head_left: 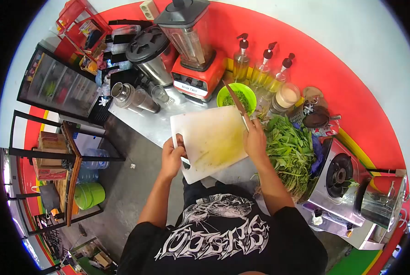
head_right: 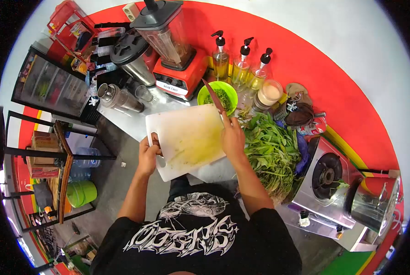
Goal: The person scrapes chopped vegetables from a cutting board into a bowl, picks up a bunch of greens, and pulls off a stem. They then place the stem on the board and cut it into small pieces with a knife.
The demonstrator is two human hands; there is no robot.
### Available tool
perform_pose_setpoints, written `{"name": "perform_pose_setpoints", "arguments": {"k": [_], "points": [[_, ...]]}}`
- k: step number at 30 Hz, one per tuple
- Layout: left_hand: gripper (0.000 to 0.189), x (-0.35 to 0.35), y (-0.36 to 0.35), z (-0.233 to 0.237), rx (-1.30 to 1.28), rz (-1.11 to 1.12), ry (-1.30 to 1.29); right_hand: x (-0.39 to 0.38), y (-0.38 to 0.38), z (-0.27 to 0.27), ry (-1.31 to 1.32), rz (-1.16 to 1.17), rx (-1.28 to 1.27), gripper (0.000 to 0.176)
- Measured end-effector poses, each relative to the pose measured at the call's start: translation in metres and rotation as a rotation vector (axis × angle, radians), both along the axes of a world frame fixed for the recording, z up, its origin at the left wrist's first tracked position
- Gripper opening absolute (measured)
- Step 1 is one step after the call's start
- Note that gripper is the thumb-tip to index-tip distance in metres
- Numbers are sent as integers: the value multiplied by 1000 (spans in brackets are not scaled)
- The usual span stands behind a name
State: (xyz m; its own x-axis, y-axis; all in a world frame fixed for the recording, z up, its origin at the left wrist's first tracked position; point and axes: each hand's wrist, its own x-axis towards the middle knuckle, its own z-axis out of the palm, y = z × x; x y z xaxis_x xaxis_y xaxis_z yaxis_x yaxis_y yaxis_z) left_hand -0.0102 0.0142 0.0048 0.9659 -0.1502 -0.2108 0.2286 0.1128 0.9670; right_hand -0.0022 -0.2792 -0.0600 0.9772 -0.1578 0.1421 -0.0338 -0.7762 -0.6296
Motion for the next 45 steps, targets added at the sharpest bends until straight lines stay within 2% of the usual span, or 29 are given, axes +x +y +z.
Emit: {"name": "perform_pose_setpoints", "arguments": {"k": [4,7,9,16,19,22,25,30,33,36,38,41,42,44,45], "points": [[21,7,-8,-3,-93,82,11,-33,-3,5,15,-22,-31,61],[21,14,-9,3,-66,90,15,-53,-11,4,36,-19,50,61],[22,20,-7,4,-50,109,14,-61,-19,4,-75,15,133,59],[18,23,4,13,23,43,-18,-65,-20,34,-90,34,220,50],[17,18,2,22,96,32,-40,-56,-15,42,-126,123,184,46],[16,12,0,33,163,37,-75,-46,-13,43,-120,159,41,46],[13,8,2,36,228,86,-94,-34,-28,33,13,129,21,49],[12,7,22,21,241,124,-77,-24,-46,36,41,9,-114,46],[14,7,25,19,169,148,-67,-25,-35,45,-106,81,185,39],[17,10,31,18,168,100,-97,-29,-23,48,46,172,245,38],[17,12,34,20,152,86,-89,-30,-17,31,70,164,253,38],[18,17,43,19,127,43,-78,-31,-18,1,-73,34,145,42],[18,19,47,18,119,17,-71,-34,-19,1,-77,31,141,42],[18,25,54,11,100,10,-85,-40,-20,-1,9,-140,194,41],[18,26,57,8,84,4,-94,-44,-19,-2,-86,-145,199,41]]}}
